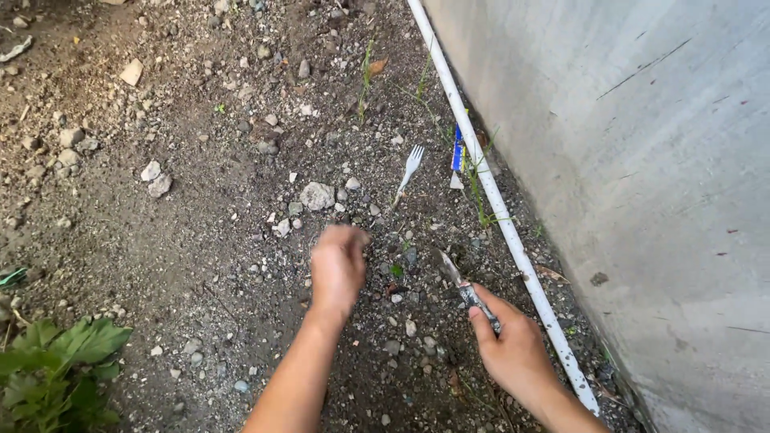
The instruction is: Removing weeds from the ground near a building and parked cars using hands and a small tool, then sweeping the debris.
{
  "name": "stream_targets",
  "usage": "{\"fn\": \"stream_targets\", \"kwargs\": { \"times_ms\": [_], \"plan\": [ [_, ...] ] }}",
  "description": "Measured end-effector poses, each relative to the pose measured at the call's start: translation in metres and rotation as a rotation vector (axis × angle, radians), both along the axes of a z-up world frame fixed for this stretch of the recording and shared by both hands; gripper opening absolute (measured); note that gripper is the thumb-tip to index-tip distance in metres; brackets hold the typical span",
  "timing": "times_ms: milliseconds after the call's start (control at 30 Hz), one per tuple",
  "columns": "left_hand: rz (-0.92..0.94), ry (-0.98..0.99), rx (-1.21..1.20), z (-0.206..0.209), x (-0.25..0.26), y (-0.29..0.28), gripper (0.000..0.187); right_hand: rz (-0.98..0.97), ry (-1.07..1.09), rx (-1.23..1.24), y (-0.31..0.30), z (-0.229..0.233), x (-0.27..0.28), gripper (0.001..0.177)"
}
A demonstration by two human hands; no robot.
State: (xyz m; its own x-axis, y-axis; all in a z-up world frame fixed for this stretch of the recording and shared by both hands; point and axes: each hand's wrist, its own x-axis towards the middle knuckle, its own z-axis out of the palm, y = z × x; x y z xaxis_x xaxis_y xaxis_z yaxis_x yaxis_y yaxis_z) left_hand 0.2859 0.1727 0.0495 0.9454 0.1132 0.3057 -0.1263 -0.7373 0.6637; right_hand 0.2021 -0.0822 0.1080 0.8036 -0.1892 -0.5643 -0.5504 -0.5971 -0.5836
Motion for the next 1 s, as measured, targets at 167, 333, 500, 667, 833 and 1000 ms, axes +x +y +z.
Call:
{"fn": "stream_targets", "kwargs": {
  "times_ms": [167, 333, 500, 667, 833, 1000],
  "plan": [
    [-0.228, 0.189, 0.069, -0.016, -0.019, -0.026, 0.008, 0.026, -0.037, -0.021, -0.005, -0.015, -0.006, 0.047],
    [-0.137, 0.125, 0.103, -0.016, -0.007, -0.041, 0.023, -0.052, -0.106, 0.008, -0.015, -0.019, -0.021, 0.045],
    [-0.147, 0.000, -0.110, 0.002, 0.022, -0.072, 0.007, -0.062, -0.146, 0.002, -0.027, -0.022, -0.031, 0.045],
    [-0.289, 0.038, -0.225, 0.016, 0.036, -0.134, 0.025, -0.145, -0.154, -0.160, -0.045, -0.038, -0.046, 0.046],
    [-0.241, 0.348, -0.467, -0.010, 0.050, -0.181, 0.021, -0.243, 0.111, -0.193, -0.053, -0.025, -0.038, 0.052],
    [0.178, 0.184, -0.434, -0.018, 0.072, -0.145, 0.014, -0.178, -0.185, -0.268, -0.072, -0.039, -0.053, 0.046]
  ]
}}
